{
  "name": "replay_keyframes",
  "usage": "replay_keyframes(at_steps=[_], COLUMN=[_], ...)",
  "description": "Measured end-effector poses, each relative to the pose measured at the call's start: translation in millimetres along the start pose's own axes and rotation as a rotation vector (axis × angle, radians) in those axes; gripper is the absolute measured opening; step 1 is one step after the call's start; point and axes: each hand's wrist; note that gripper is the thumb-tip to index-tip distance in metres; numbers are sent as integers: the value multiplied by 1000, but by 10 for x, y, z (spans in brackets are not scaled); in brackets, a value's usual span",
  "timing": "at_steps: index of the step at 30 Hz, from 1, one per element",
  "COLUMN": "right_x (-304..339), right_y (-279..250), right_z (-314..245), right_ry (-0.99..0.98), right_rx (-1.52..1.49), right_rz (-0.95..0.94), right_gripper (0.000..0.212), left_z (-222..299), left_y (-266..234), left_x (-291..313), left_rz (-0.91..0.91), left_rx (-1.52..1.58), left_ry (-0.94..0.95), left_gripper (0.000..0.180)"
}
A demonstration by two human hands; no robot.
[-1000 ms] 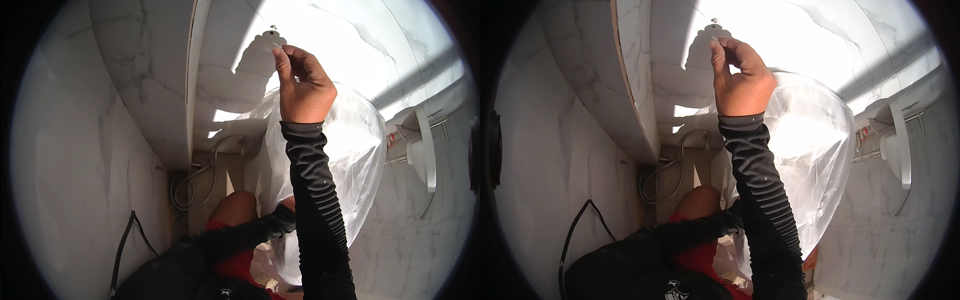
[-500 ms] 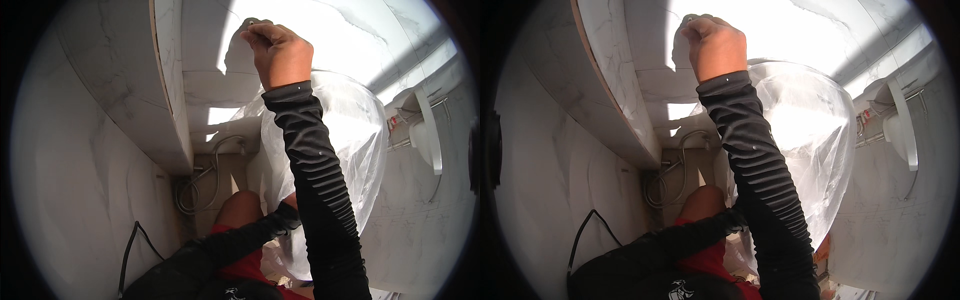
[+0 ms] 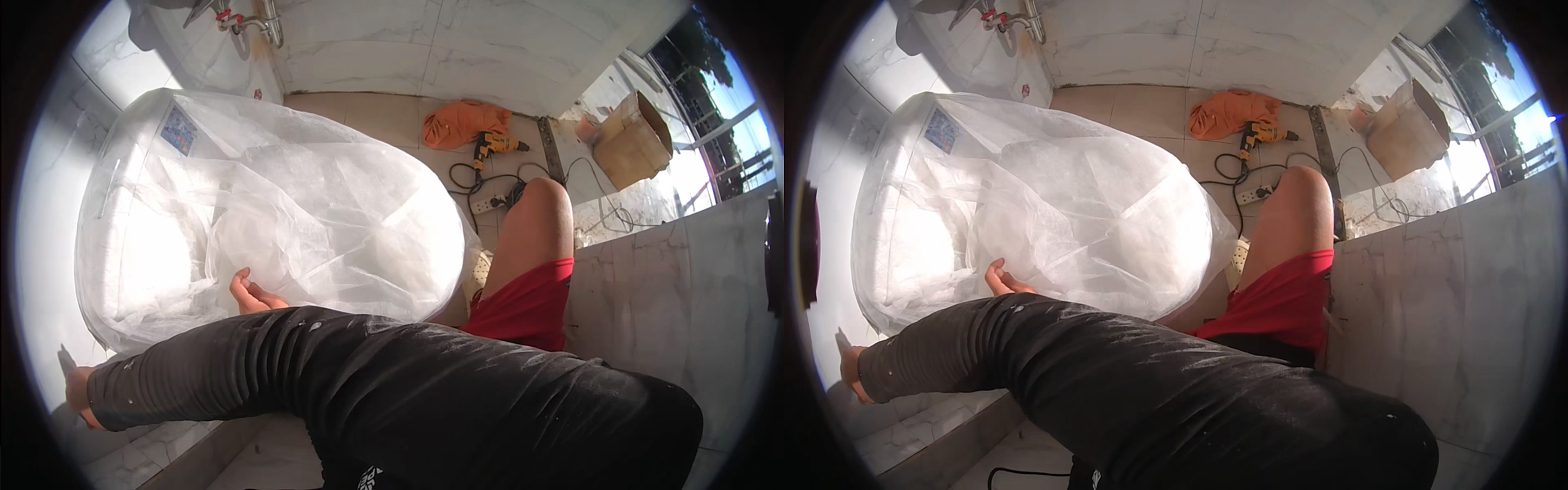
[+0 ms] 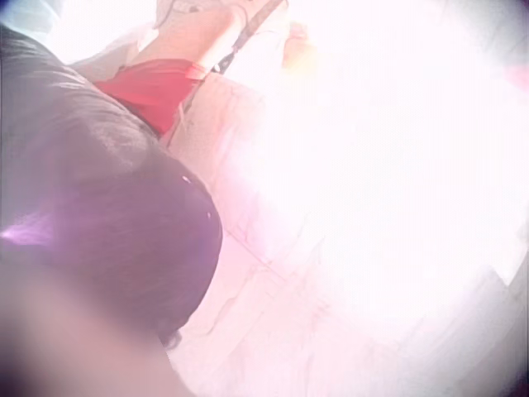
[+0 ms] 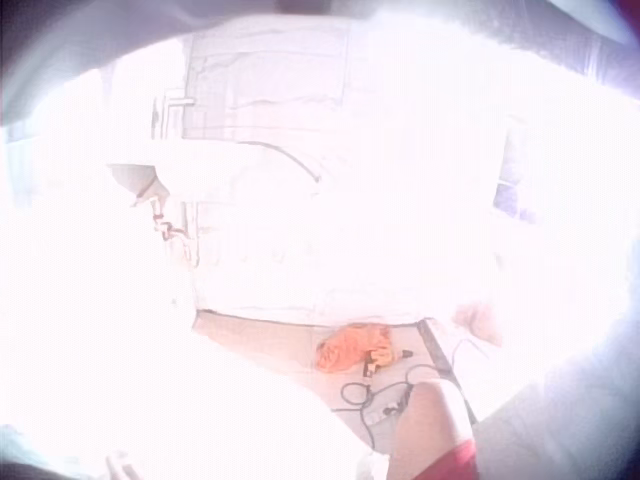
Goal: The person drills a hole in a tiled wall, inserts a wall anchor, and then uses a screwdriver to attach a shower head bracket to the wall. The person handles a drill, wall anchor, screwdriver, and shower head.
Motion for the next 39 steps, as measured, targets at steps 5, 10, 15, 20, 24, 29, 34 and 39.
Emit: replay_keyframes(at_steps=[5, 10, 15, 20, 24, 29, 34, 39], right_x=[3100, 7562, 9326, 8809, 8816, 9363, 8845, 6078], right_y=[914, 2016, 4675, 6590, 6431, 5041, 2758, 478], right_z=[657, 887, -288, -805, -665, -249, 1999, 2518], right_ry=[-2, 1355, 2431, 2315, 2129, 1671, 1386, 548], right_rx=[238, -281, -530, -1025, -1192, -711, 218, -38], right_rz=[1019, 1334, 779, -142, -75, -175, 365, 774], right_gripper=[21, 41, 41, 61, 59, 58, 17, 75], left_z=[197, 384, 299, 133, 334, 796, 1401, 1987], left_y=[-208, -318, -395, -355, -434, -436, -574, -583], left_x=[-396, -570, -680, -918, -914, -460, -9, 35], left_rz=[34, -16, -148, -326, -400, -152, -116, 57], left_rx=[-278, -245, -155, -182, -121, -4, 129, 299], left_ry=[30, 383, 104, 70, 150, -44, 38, 305], left_gripper=[28, 41, 35, 36, 39, 34, 36, 26])
Point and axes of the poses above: each hand's wrist, its own x-axis away from the middle knuckle, its own y-axis out of the palm, z = x × y, and after that the axes turned 12 degrees about -z, right-handed
